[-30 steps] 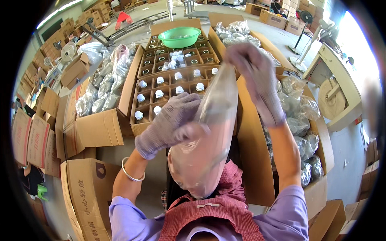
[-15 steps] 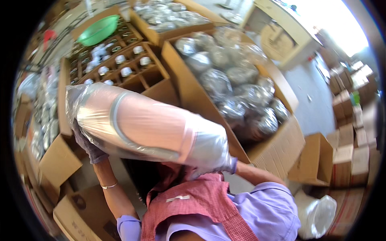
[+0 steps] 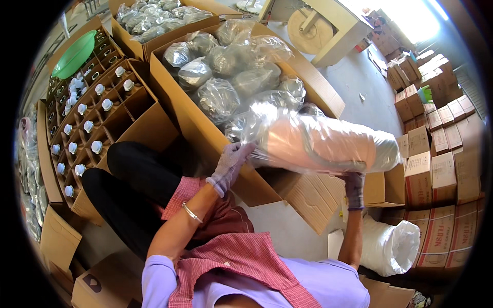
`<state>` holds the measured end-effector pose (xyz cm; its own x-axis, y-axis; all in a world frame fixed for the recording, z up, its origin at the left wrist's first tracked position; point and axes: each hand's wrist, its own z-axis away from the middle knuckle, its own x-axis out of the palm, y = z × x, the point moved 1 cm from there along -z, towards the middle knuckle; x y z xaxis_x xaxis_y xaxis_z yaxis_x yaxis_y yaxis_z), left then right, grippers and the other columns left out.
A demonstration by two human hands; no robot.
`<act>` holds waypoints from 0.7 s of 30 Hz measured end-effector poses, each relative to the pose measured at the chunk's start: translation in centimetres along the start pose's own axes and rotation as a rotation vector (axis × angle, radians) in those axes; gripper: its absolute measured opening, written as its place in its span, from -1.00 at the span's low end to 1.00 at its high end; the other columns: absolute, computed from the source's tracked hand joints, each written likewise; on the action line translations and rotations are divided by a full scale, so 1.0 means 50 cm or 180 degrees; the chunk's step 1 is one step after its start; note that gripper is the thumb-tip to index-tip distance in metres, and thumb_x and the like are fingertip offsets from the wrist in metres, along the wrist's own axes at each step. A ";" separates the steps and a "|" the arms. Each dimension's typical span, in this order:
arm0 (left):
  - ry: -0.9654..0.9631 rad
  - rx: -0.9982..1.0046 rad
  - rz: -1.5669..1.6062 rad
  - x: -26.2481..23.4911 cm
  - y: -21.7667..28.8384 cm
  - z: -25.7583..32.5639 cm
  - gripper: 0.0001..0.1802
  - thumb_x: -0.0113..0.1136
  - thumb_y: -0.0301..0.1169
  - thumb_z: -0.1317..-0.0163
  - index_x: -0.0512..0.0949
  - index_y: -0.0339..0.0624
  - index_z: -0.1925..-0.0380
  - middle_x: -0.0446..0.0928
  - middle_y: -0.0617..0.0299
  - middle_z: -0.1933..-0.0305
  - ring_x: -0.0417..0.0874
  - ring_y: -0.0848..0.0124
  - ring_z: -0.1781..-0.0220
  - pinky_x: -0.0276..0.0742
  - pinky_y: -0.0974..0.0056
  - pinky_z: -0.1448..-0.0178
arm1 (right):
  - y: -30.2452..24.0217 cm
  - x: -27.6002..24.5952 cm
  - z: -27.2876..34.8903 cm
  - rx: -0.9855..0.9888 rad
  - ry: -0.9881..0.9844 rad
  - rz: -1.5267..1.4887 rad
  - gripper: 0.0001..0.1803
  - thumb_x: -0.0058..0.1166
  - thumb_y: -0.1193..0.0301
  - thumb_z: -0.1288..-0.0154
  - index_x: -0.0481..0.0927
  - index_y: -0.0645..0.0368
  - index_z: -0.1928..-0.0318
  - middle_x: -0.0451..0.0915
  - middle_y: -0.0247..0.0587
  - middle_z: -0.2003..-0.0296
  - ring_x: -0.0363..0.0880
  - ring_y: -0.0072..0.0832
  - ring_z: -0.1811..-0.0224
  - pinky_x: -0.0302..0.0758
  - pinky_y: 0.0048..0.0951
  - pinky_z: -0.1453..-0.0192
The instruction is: The person assembles metal thermos bottles by placing a stainless steel interior and a plastic lid onto a colored outer shell, then places the assembled thermos into a plastic bag.
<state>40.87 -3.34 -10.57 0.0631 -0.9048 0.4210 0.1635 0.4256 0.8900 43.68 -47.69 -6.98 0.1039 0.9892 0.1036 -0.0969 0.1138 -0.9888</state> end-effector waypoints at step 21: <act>-0.1304 0.2434 -0.3455 0.196 0.016 0.038 -0.12 0.50 -0.13 0.12 0.39 0.11 -0.30 0.15 -0.18 -0.40 0.31 -0.19 -0.31 0.30 -0.13 -0.38 | 0.047 0.263 -0.134 -0.0203 -0.3666 0.3867 -0.58 -0.05 0.40 -0.37 0.46 0.04 -0.23 0.51 -0.29 -0.16 0.39 -0.44 -0.20 0.29 -0.38 -0.36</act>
<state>39.73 -11.86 -5.37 -0.0591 -0.7722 -0.6327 -0.6375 -0.4585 0.6192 51.43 -35.03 -8.68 -0.7299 0.0444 -0.6821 0.4700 -0.6919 -0.5481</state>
